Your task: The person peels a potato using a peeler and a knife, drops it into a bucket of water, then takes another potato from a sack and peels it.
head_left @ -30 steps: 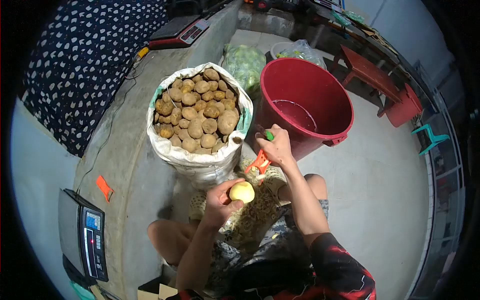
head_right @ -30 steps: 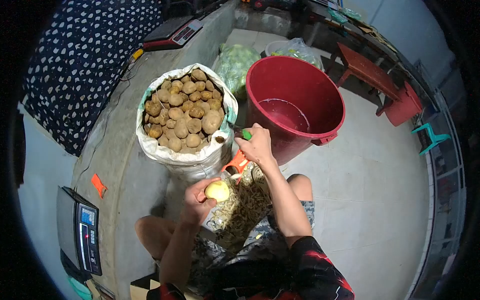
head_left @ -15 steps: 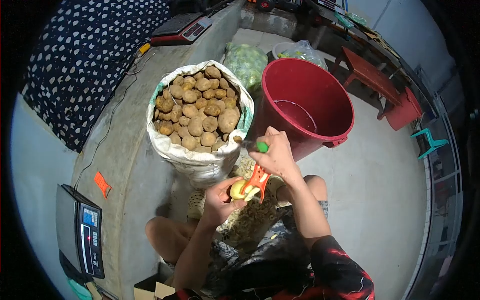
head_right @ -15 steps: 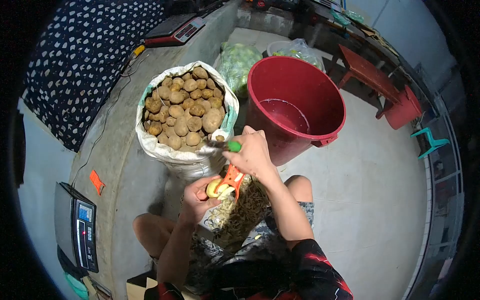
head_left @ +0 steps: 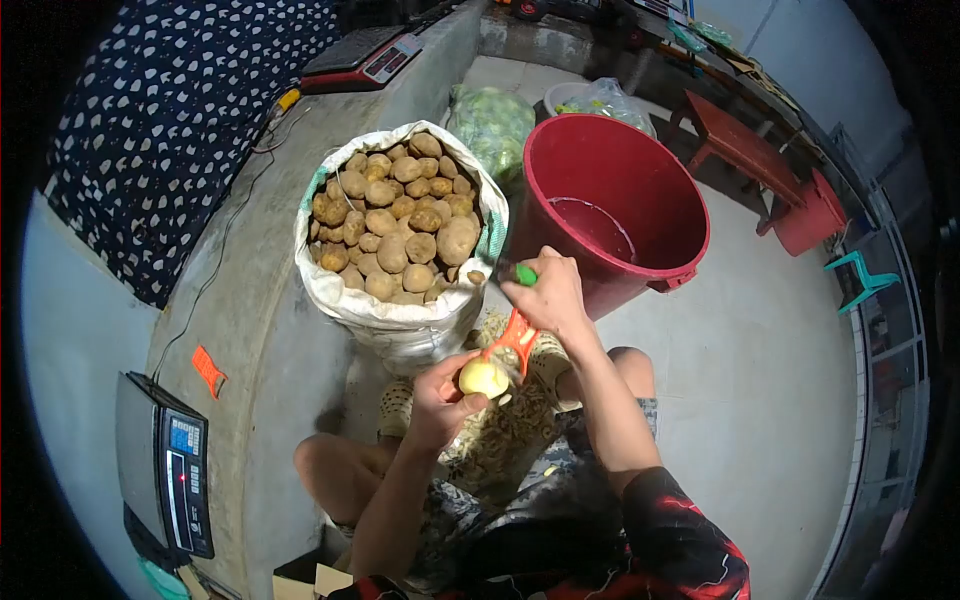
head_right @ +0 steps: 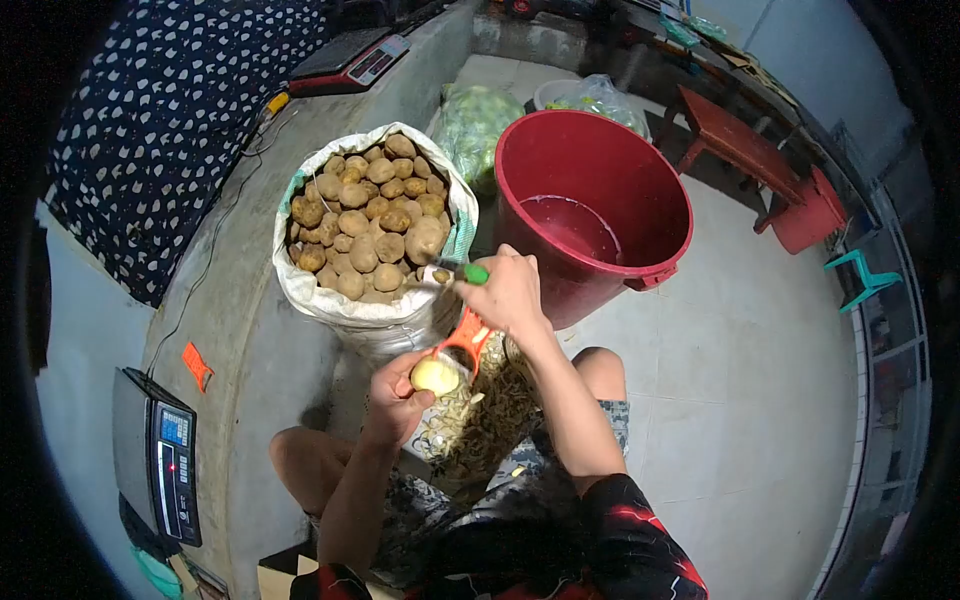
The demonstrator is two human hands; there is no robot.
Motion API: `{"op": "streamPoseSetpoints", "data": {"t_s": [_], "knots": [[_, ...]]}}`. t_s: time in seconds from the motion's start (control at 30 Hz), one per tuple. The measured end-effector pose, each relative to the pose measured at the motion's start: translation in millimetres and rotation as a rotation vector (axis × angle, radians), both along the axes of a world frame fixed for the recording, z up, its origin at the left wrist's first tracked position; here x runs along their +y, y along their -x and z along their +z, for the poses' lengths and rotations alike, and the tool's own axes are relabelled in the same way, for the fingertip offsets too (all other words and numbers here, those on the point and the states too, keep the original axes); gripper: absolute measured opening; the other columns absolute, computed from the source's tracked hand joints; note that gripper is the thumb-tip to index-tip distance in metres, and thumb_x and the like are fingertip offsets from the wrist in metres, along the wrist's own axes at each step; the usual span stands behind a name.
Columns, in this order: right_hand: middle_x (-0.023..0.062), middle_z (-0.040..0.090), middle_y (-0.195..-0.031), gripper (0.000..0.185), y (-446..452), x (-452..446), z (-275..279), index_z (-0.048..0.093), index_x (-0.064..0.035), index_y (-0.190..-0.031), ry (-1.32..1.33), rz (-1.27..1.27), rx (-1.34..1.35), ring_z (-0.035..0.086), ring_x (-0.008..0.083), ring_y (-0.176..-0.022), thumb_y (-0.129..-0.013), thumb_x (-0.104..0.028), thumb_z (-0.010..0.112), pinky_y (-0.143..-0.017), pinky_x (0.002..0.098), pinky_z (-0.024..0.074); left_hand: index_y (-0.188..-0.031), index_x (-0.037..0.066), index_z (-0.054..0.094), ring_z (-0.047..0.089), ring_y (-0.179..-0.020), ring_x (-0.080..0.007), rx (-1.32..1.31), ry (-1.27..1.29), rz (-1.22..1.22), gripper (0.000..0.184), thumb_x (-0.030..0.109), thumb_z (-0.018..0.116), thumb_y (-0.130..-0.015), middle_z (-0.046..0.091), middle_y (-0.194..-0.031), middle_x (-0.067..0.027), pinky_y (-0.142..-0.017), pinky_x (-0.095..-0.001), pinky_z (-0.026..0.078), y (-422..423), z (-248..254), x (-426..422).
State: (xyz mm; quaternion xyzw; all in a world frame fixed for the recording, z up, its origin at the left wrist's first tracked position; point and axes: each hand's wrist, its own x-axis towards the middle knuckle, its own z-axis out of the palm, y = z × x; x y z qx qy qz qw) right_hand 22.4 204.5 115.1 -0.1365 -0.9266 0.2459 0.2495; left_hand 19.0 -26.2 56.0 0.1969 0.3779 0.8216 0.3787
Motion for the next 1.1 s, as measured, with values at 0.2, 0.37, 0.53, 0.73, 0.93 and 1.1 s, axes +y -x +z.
{"op": "streamPoseSetpoints", "data": {"t_s": [0.2, 0.37, 0.53, 0.73, 0.93, 1.1], "knots": [[0.0201, 0.052, -0.066, 0.032, -6, -12, 18, 0.064, -0.0002, -0.063, 0.263, 0.008, -0.014, 0.054, 0.0375, -0.065, -0.067, -0.031, 0.069, -0.063, 0.0473, 0.0422, -0.134, -0.011, 0.044, 0.055, -0.115, -0.0211, -0.138, -0.065, 0.009, 0.061, 0.005, 0.072, -0.082, 0.057, -0.125, -0.0142, -0.104, -0.0347, 0.041, 0, 1, 2], [0.0164, 0.048, -0.064, 0.030, 1, 1, 1, 0.063, 0.0011, -0.064, 0.044, 0.015, 0.096, 0.051, 0.0346, -0.064, -0.066, -0.028, 0.069, -0.062, 0.0443, 0.0402, -0.135, -0.008, 0.043, 0.056, -0.115, -0.0231, -0.124, -0.040, 0.023, 0.069, 0.027, 0.075, -0.084, 0.058, -0.125, -0.0152, -0.102, -0.0391, 0.042, -4, 3, 5], [0.0159, 0.051, -0.060, 0.027, -5, -6, 7, 0.061, -0.0021, -0.063, 0.376, 0.007, 0.025, 0.048, 0.0311, -0.066, -0.062, -0.028, 0.069, -0.066, 0.0435, 0.0365, -0.133, -0.005, 0.045, 0.056, -0.112, -0.0252, -0.265, -0.074, 0.012, 0.060, 0.031, 0.068, -0.090, 0.059, -0.123, -0.0124, -0.100, -0.0410, 0.042, -6, 1, 4], [0.0192, 0.049, -0.063, 0.031, 5, 7, -12, 0.061, 0.0022, -0.064, 0.232, -0.104, 0.056, 0.049, 0.0342, -0.062, -0.065, -0.028, 0.070, -0.059, 0.0457, 0.0379, -0.134, -0.002, 0.045, 0.054, -0.112, -0.0261, -0.367, -0.117, -0.014, 0.051, 0.027, 0.060, -0.095, 0.058, -0.122, -0.0138, -0.099, -0.0401, 0.042, -7, -1, 7], [0.0197, 0.050, -0.058, 0.029, 3, 11, -8, 0.064, 0.0042, -0.069, 0.398, -0.105, 0.106, 0.049, 0.0304, -0.059, -0.070, -0.025, 0.068, -0.058, 0.0429, 0.0384, -0.137, -0.003, 0.042, 0.053, -0.115, -0.0318, -0.367, -0.127, -0.011, 0.051, 0.025, 0.056, -0.097, 0.055, -0.127, -0.0174, -0.101, -0.0400, 0.042, -2, 24, 1], [0.0108, 0.046, -0.055, 0.042, 6, 12, -14, 0.052, 0.0075, -0.062, 0.320, -0.128, 0.140, 0.044, 0.0160, -0.052, -0.073, -0.027, 0.073, -0.052, 0.0375, 0.0361, -0.142, -0.001, 0.036, 0.050, -0.124, -0.0354, -0.461, -0.176, 0.073, 0.054, 0.018, 0.056, -0.096, 0.050, -0.133, -0.0195, -0.111, -0.0463, 0.037, 5, 14, 5]]}}
